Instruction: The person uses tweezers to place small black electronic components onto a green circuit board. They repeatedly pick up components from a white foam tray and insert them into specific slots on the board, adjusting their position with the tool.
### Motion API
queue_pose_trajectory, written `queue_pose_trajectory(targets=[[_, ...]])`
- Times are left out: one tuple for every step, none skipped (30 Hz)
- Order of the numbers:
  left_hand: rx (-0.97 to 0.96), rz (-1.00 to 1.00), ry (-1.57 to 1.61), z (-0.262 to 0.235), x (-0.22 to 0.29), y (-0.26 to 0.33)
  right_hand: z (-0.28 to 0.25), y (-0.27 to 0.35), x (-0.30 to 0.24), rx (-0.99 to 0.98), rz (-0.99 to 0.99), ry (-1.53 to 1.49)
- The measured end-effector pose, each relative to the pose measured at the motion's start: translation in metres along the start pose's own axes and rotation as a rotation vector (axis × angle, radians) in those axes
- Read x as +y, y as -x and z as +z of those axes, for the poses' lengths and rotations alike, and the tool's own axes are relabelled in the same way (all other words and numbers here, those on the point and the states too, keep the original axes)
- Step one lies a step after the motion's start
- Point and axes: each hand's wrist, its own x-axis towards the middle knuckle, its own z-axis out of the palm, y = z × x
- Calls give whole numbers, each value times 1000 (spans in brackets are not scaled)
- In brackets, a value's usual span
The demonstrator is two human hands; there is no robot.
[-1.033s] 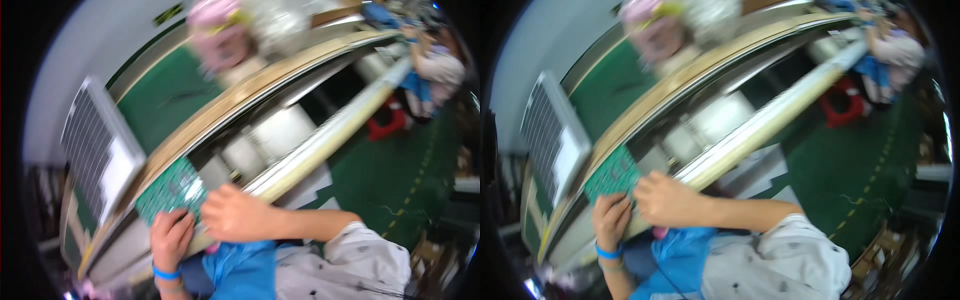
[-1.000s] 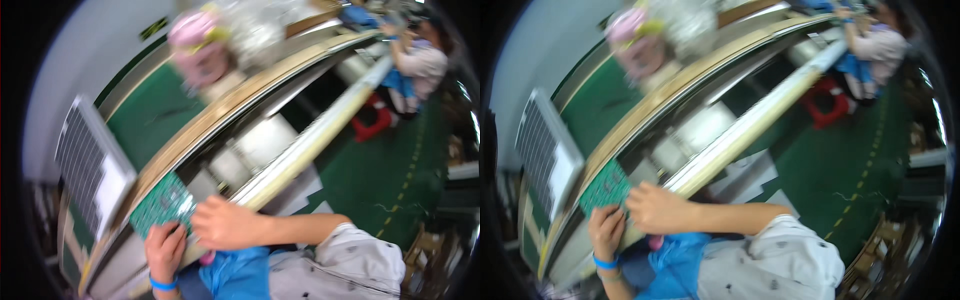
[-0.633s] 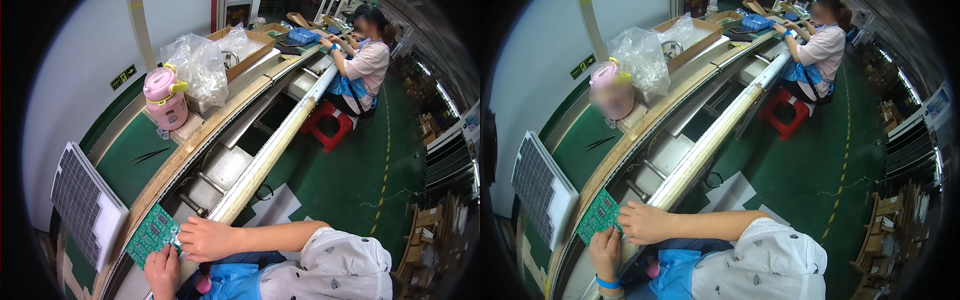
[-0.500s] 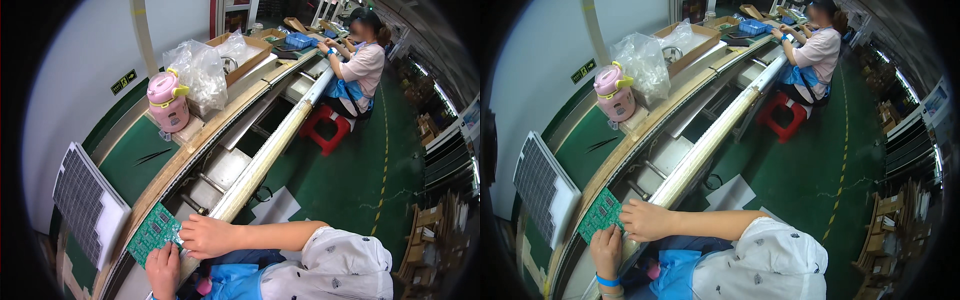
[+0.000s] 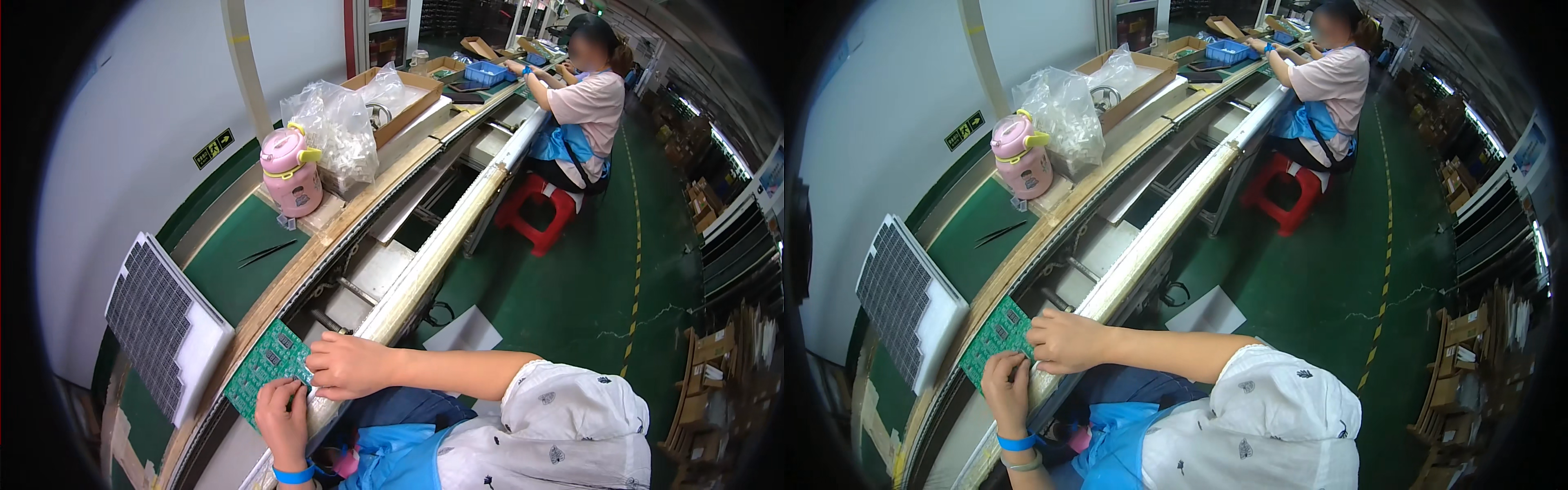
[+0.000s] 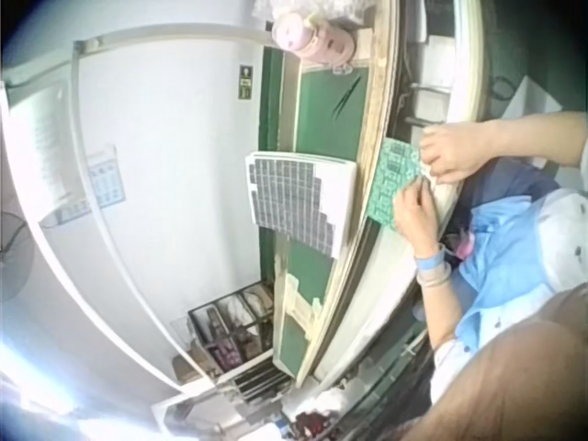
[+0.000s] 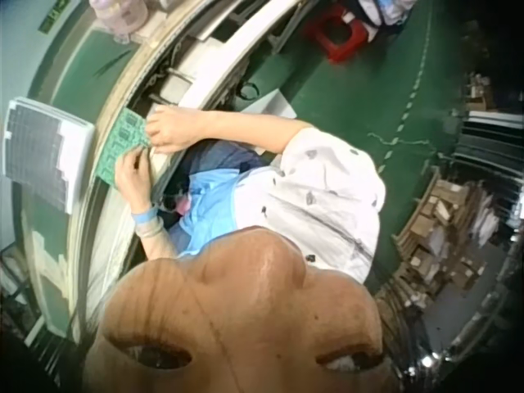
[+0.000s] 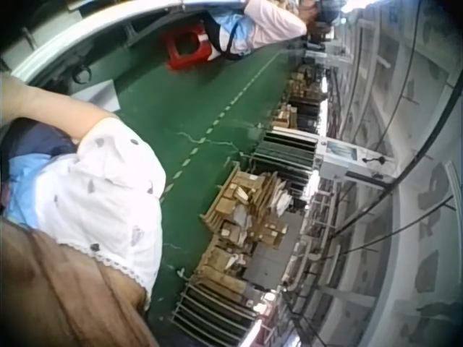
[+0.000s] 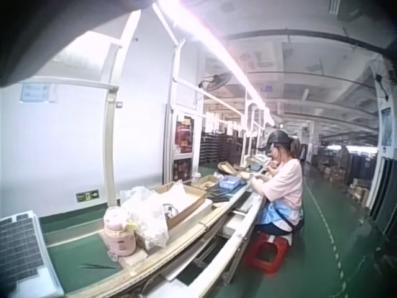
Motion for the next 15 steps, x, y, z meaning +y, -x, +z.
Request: queue_pose_trajectory(targets=[[-7, -22, 28, 0, -1, 0, 0, 0, 0, -4, 2, -1], [-14, -44, 56, -1, -2, -1, 0, 0, 0, -8, 4, -1], [-25, -70, 84, -3, -3, -1, 0, 0, -1, -12, 8, -5], [-41, -47, 70, -5, -4, -2, 0, 0, -1, -12, 13, -3], [-57, -24, 56, -6, -5, -4, 0, 1, -2, -13, 18, -2], [-68, -1, 37, -10, -5, -7, 0, -1, -2, -11, 16, -2], [-71, 42, 12, -11, -4, -9, 1, -2, -3, -7, 20, -2], [-73, 85, -12, -12, -3, -11, 2, -2, -2, -3, 25, -3], [-79, 127, -33, -12, -3, -12, 3, -2, -3, -2, 33, -3], [-87, 137, -37, -12, -2, -13, 3, -2, -3, 0, 33, -4], [-95, 147, -40, -12, -2, -14, 3, -2, -2, 3, 33, -5], [-103, 158, -42, -12, -1, -15, 2, -2, -2, 5, 33, -5], [-107, 183, -59, -12, -1, -16, 1, -1, -2, 9, 31, -2], [-111, 209, -76, -11, -2, -17, 0, -1, -1, 13, 29, 1], [-118, 235, -90, -10, -2, -18, 0, 0, 0, 15, 32, 4]])
